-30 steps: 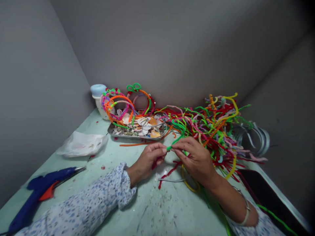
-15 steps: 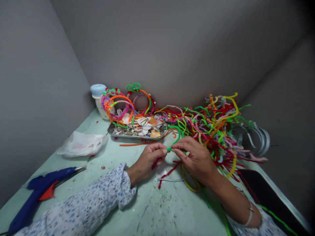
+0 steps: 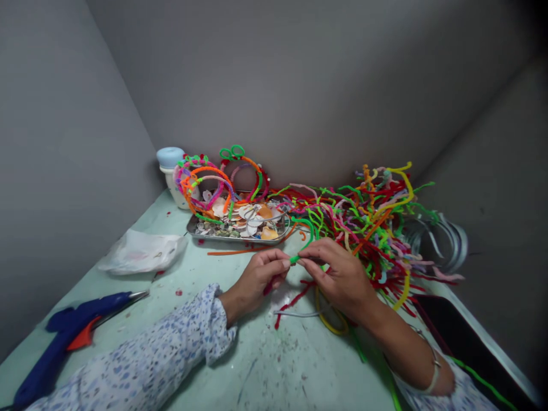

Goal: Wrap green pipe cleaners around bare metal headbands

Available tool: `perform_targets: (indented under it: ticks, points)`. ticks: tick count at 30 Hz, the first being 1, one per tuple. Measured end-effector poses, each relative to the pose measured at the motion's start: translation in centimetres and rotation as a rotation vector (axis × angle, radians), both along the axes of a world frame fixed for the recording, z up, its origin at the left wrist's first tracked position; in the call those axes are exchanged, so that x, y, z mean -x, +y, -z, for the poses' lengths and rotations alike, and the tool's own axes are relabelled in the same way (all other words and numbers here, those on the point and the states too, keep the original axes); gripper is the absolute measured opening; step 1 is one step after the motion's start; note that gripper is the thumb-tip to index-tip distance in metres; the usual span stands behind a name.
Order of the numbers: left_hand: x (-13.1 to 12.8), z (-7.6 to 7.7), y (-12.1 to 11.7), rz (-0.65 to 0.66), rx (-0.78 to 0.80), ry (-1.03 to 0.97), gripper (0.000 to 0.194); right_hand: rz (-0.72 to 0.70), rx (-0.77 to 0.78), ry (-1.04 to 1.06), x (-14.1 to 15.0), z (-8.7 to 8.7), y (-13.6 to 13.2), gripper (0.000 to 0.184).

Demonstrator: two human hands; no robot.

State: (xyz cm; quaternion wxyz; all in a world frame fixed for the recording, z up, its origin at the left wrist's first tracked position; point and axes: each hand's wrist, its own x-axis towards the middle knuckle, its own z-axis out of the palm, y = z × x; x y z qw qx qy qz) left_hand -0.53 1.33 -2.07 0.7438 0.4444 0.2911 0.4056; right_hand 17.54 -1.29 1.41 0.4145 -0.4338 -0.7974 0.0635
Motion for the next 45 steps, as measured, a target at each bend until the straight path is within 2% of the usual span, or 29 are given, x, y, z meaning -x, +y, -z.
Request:
perform_targets:
  ticks: [6, 17, 31, 36, 45]
  points:
    - [0.0, 0.0, 0.0, -0.008, -0.007, 0.002, 0.015, 0.020, -0.017, -0.003, 0.1, 0.1, 0.0, 0.011]
    - [0.0, -0.1, -0.1, 0.011, -0.028, 0.026, 0.017, 0.042, 0.305, -0.024, -0.1, -0.7, -0.2, 0.012]
    - [0.1, -0.1, 0.0, 0.034, -0.056, 0.060, 0.017, -0.003, 0.539, 0.161, -0.1, -1.2, 0.0, 0.015]
    - [0.1, -0.2, 0.0, 0.027, -0.049, 0.047, 0.017, -0.009, 0.558, 0.161, -0.3, -1.3, 0.0, 0.023]
    - [0.2, -0.1, -0.1, 0.041, -0.052, 0.056, 0.016, 0.024, 0.620, 0.201, -0.1, -1.2, -0.2, 0.025]
